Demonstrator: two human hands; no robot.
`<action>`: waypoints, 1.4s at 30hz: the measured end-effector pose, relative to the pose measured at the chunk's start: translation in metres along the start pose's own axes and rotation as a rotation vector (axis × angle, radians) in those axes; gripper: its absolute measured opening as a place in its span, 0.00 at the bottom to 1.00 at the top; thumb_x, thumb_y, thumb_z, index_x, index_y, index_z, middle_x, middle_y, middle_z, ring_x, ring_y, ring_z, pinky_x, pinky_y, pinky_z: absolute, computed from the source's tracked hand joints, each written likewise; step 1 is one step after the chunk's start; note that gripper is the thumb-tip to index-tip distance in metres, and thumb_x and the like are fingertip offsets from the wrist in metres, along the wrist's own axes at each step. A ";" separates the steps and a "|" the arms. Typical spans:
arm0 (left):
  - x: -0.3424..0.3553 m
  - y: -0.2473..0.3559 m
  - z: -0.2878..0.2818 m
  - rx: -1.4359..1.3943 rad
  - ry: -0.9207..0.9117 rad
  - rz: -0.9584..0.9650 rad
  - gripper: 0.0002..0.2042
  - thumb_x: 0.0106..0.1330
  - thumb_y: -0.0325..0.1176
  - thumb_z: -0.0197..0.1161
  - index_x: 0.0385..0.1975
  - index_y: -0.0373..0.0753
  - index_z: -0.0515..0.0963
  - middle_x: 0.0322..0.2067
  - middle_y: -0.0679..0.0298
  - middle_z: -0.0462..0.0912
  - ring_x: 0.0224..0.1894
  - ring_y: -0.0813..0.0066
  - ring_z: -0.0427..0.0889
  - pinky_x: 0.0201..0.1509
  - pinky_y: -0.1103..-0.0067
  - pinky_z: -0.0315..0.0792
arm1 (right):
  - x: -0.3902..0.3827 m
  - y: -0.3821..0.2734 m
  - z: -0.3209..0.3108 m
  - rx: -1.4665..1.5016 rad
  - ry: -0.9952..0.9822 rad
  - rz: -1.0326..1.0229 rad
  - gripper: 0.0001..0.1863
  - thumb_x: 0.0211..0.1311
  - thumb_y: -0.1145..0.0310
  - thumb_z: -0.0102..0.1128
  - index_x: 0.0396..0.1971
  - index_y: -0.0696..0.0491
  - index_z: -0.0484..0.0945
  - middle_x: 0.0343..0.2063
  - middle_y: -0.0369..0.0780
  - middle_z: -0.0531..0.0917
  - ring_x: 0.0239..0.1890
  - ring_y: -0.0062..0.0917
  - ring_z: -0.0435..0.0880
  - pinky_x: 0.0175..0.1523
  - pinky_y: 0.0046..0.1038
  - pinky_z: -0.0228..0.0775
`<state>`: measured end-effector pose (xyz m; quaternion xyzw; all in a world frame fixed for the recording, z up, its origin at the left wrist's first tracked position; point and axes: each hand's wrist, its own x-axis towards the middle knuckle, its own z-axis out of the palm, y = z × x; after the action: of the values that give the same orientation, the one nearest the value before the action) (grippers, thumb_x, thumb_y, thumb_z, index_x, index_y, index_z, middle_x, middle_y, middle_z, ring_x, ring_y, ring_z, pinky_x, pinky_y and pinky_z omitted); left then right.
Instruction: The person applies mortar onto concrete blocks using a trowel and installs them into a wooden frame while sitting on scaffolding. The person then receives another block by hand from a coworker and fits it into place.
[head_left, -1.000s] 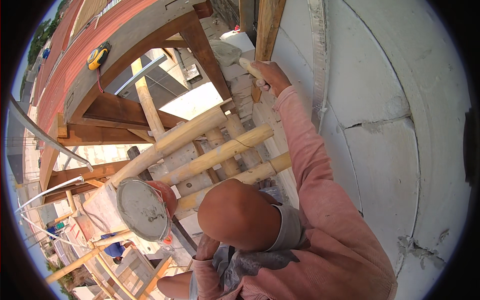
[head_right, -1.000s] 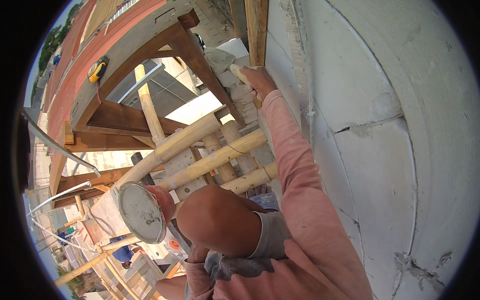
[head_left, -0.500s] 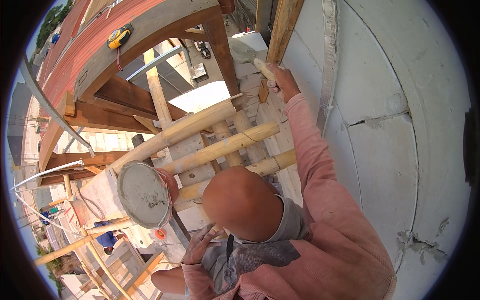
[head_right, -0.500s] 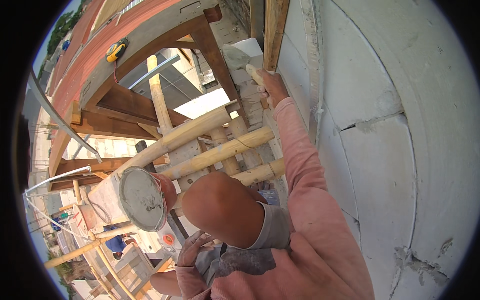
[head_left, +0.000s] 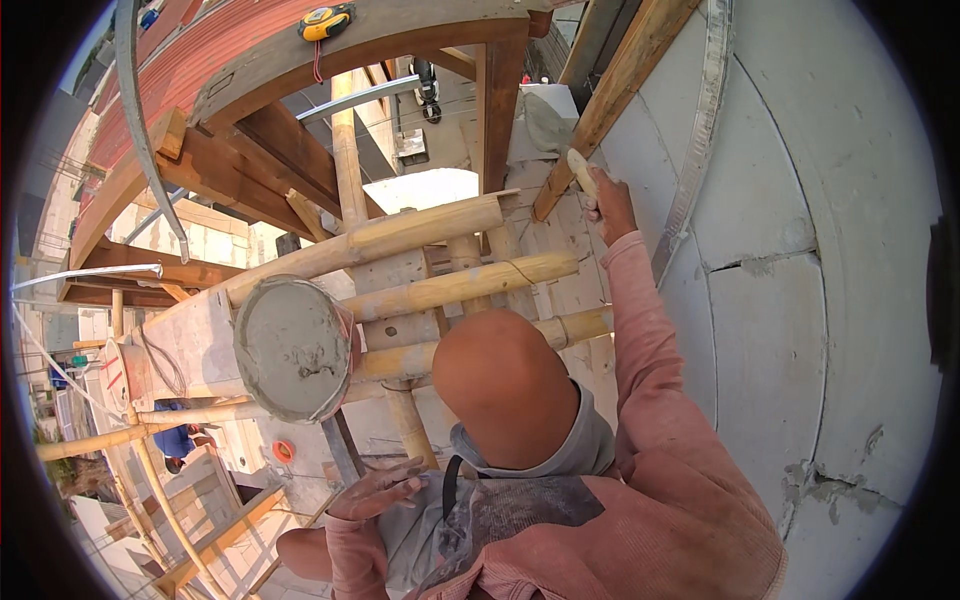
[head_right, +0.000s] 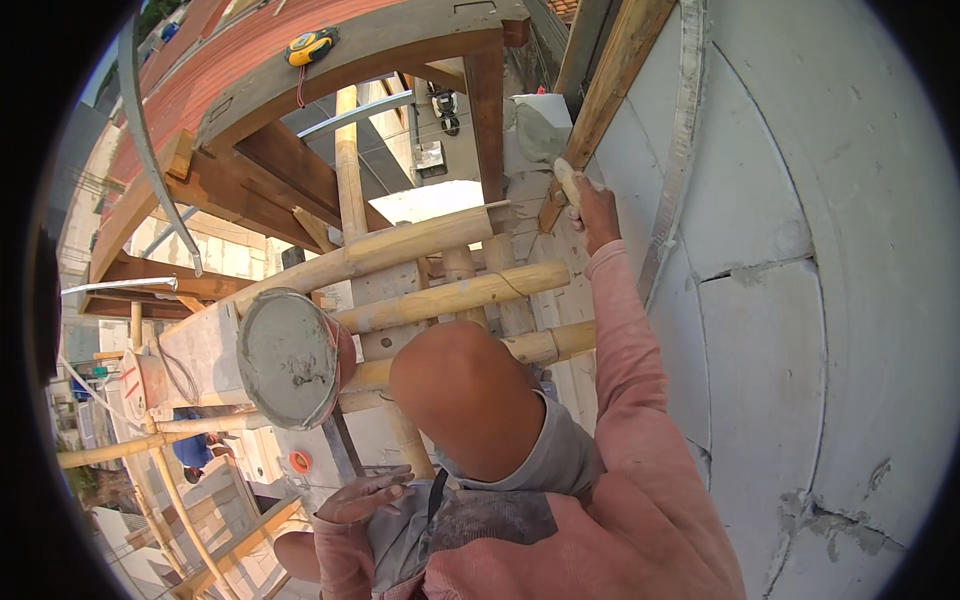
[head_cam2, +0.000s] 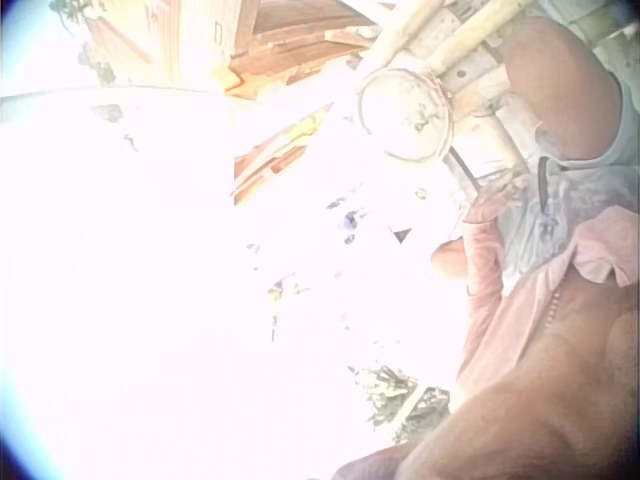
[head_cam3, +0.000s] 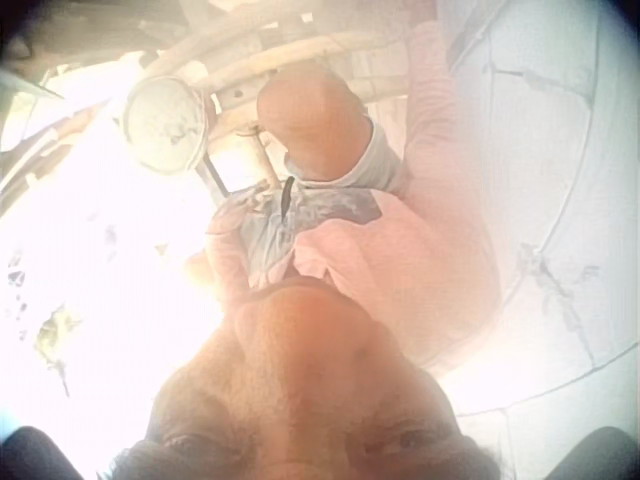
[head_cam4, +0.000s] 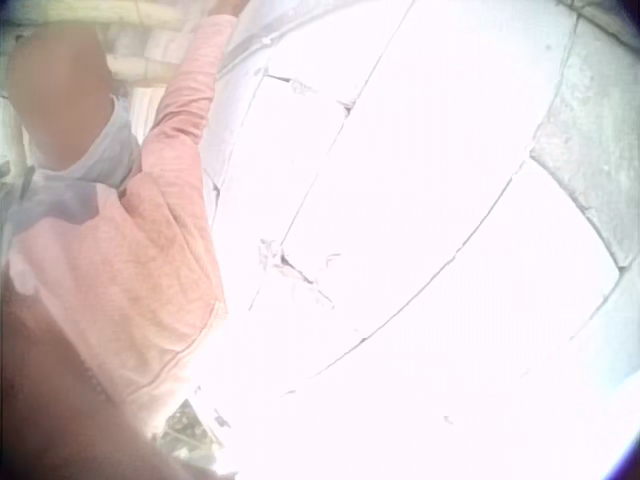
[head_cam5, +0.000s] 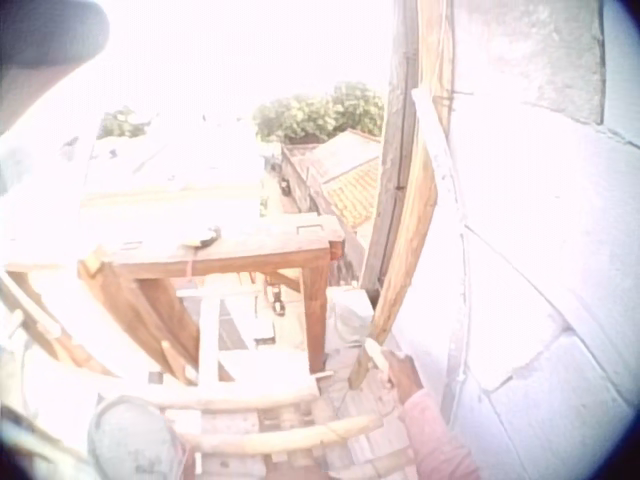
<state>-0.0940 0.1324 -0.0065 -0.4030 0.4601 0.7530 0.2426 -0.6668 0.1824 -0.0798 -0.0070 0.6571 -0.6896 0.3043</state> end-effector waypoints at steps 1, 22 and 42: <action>-0.003 0.005 -0.004 0.053 -0.013 0.002 0.30 0.77 0.42 0.61 0.71 0.30 0.66 0.64 0.51 0.75 0.60 0.70 0.80 0.58 0.75 0.79 | -0.002 0.001 -0.008 -0.011 -0.008 -0.007 0.20 0.72 0.55 0.59 0.45 0.60 0.78 0.30 0.39 0.83 0.16 0.15 0.65 0.17 0.21 0.54; -0.107 -0.014 -0.139 -1.239 0.868 1.411 0.21 0.79 0.44 0.55 0.59 0.31 0.75 0.41 0.60 0.85 0.36 0.75 0.79 0.31 0.81 0.75 | -0.315 -0.112 0.141 -0.214 -0.600 -0.390 0.28 0.68 0.66 0.58 0.64 0.61 0.65 0.36 0.47 0.80 0.15 0.15 0.70 0.18 0.16 0.58; 0.029 0.049 -0.045 1.124 1.529 0.798 0.09 0.63 0.38 0.67 0.38 0.41 0.83 0.45 0.65 0.78 0.56 0.65 0.72 0.61 0.65 0.62 | -0.269 -0.059 0.184 -0.271 -0.693 -0.039 0.18 0.78 0.52 0.53 0.51 0.52 0.72 0.28 0.38 0.81 0.09 0.13 0.66 0.11 0.16 0.54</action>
<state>-0.1290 0.0694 -0.0179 -0.4207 0.8777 -0.0031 -0.2294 -0.3964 0.1289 0.1038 -0.2929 0.6002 -0.5585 0.4919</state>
